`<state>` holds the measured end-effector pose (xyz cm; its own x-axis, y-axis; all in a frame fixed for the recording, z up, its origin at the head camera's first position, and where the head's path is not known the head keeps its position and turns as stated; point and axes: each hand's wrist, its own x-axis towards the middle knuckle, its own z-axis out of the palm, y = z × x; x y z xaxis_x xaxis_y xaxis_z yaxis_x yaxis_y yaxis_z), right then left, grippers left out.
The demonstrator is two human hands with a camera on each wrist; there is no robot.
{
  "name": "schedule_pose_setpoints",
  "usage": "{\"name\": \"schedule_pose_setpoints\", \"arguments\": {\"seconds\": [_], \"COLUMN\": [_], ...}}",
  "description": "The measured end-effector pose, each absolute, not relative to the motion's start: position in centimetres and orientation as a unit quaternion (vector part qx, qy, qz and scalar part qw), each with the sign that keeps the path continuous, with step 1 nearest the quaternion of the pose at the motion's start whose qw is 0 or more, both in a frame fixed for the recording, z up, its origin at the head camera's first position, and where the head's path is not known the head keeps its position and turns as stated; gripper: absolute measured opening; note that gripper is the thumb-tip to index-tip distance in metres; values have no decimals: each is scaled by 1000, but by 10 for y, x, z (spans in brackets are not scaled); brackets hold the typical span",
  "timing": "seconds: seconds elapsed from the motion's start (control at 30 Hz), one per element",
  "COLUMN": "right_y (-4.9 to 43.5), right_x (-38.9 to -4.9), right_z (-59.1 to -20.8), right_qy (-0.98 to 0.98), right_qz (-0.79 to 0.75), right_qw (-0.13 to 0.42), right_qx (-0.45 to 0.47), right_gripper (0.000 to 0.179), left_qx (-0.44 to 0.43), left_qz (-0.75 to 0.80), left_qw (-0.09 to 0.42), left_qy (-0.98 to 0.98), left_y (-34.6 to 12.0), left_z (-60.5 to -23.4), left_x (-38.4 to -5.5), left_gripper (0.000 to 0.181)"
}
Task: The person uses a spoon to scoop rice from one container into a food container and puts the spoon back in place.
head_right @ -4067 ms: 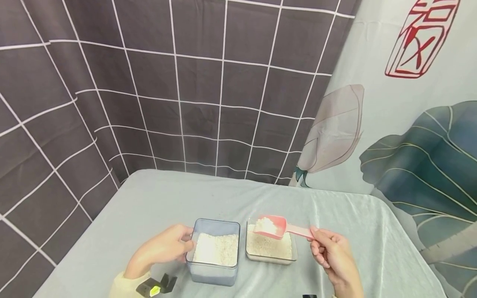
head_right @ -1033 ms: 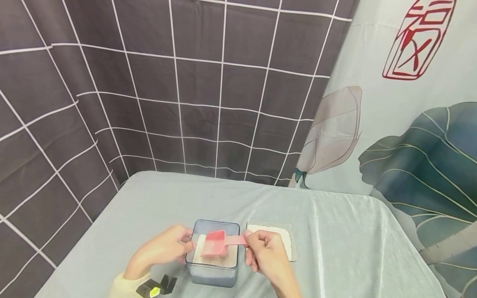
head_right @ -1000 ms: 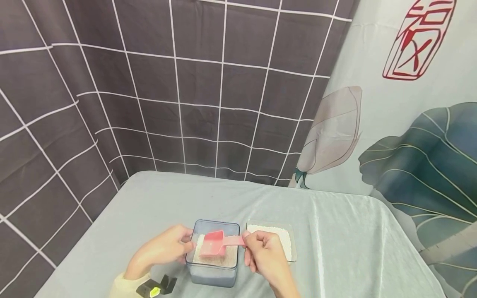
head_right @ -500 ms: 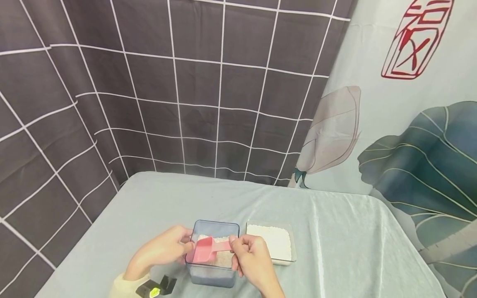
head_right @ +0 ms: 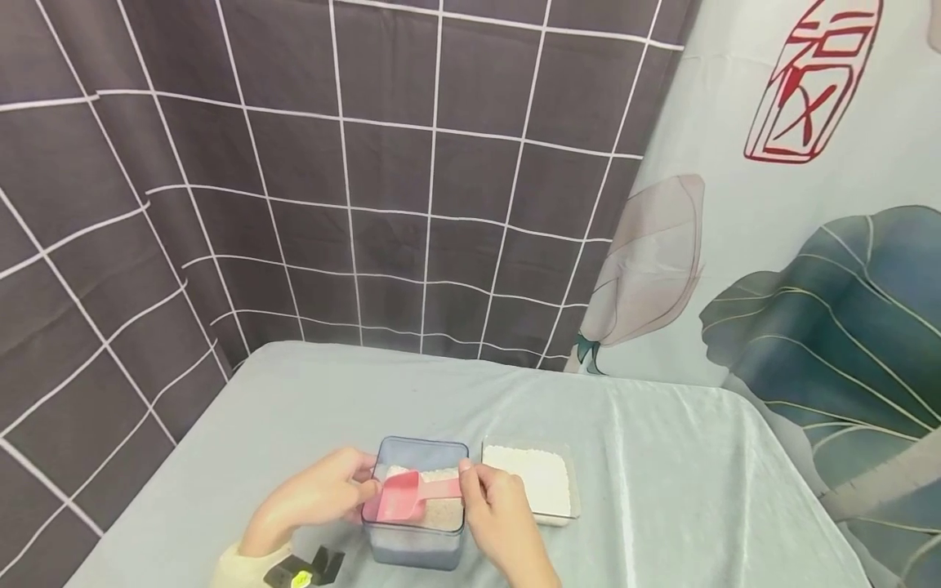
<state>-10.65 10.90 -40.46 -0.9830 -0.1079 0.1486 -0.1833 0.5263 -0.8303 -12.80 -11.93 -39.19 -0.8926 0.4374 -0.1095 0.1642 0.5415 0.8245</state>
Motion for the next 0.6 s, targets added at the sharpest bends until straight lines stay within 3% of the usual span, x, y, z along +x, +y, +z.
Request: {"name": "schedule_pose_setpoints", "arguments": {"seconds": [0.1,0.27,0.6], "right_y": [108,108,117], "right_x": [-107,-108,-110], "right_z": [-408,-412,-411], "right_qy": [-895,-904,-893], "right_qz": [430,410,440], "right_qw": [78,71,-12], "right_qx": [90,97,91], "right_gripper": [43,44,51], "left_qx": [178,177,173], "left_qz": [444,447,465], "left_qw": [156,158,163], "left_qy": [864,863,853], "left_y": [-119,-119,-119], "left_z": [-391,-390,-392], "left_x": [-129,-128,-127], "left_gripper": [18,17,6]}}
